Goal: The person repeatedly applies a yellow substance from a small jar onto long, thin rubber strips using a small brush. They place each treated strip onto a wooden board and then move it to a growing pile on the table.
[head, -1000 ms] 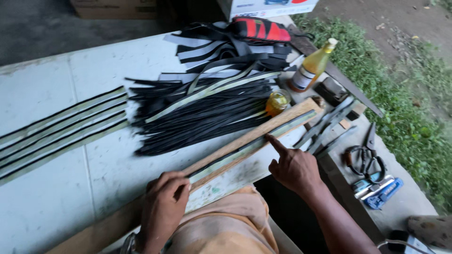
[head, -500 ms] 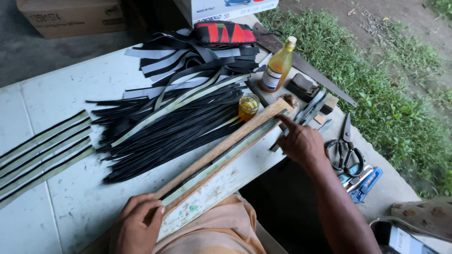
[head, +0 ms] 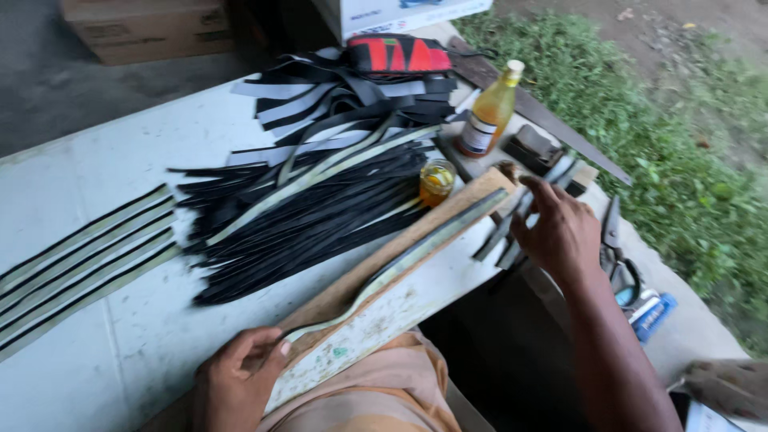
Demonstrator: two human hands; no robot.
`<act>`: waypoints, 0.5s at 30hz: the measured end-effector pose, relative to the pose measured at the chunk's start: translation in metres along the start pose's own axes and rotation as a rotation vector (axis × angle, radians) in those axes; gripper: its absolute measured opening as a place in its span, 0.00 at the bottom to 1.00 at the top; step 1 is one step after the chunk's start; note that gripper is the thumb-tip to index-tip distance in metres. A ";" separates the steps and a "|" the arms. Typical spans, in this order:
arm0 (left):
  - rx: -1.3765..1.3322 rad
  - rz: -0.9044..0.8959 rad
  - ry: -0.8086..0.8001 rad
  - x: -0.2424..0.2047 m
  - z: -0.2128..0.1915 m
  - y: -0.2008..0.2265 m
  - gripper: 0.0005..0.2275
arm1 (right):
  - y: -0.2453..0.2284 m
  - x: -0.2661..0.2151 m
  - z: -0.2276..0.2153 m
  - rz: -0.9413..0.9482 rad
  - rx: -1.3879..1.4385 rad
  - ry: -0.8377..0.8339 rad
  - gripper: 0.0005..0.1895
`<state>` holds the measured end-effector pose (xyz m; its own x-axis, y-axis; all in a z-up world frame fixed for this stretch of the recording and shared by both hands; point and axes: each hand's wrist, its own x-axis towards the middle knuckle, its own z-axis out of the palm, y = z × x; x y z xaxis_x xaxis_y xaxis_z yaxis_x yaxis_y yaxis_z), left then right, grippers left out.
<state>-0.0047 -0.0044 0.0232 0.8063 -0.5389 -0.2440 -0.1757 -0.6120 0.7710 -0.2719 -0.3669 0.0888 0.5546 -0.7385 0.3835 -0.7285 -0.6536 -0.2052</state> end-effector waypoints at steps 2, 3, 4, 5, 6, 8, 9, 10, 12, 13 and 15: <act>-0.196 0.152 0.004 -0.001 -0.002 0.005 0.14 | -0.029 -0.004 -0.013 -0.145 0.268 0.010 0.38; -0.293 0.230 0.010 0.000 -0.004 0.007 0.15 | -0.047 -0.007 -0.018 -0.231 0.323 -0.026 0.42; -0.329 0.298 0.008 0.000 -0.006 0.008 0.14 | -0.069 -0.013 -0.021 -0.317 0.383 -0.067 0.46; -0.364 0.367 0.005 0.002 -0.009 0.010 0.14 | -0.091 -0.016 -0.023 -0.405 0.443 -0.109 0.50; -0.396 0.435 0.009 0.004 -0.012 0.011 0.13 | -0.113 -0.016 -0.025 -0.476 0.474 -0.197 0.53; -0.505 0.414 -0.036 0.009 -0.018 0.015 0.12 | -0.156 -0.011 -0.025 -0.625 0.525 -0.371 0.59; -0.562 0.407 -0.056 0.012 -0.023 0.016 0.12 | -0.177 -0.006 -0.022 -0.670 0.499 -0.432 0.59; -0.641 0.355 -0.082 0.015 -0.027 0.018 0.13 | -0.196 0.002 -0.020 -0.712 0.463 -0.487 0.59; -0.803 0.254 -0.138 0.023 -0.037 0.018 0.14 | -0.224 0.017 -0.014 -0.729 0.357 -0.611 0.57; -0.786 0.277 -0.127 0.027 -0.046 0.015 0.15 | -0.235 0.023 -0.010 -0.703 0.288 -0.678 0.55; -0.752 0.321 -0.108 0.038 -0.066 0.000 0.16 | -0.250 0.034 0.000 -0.662 0.192 -0.746 0.52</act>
<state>0.0627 0.0132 0.0531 0.7158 -0.6976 0.0296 0.0674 0.1113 0.9915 -0.0706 -0.2284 0.1536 0.9806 -0.0907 -0.1740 -0.1436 -0.9359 -0.3216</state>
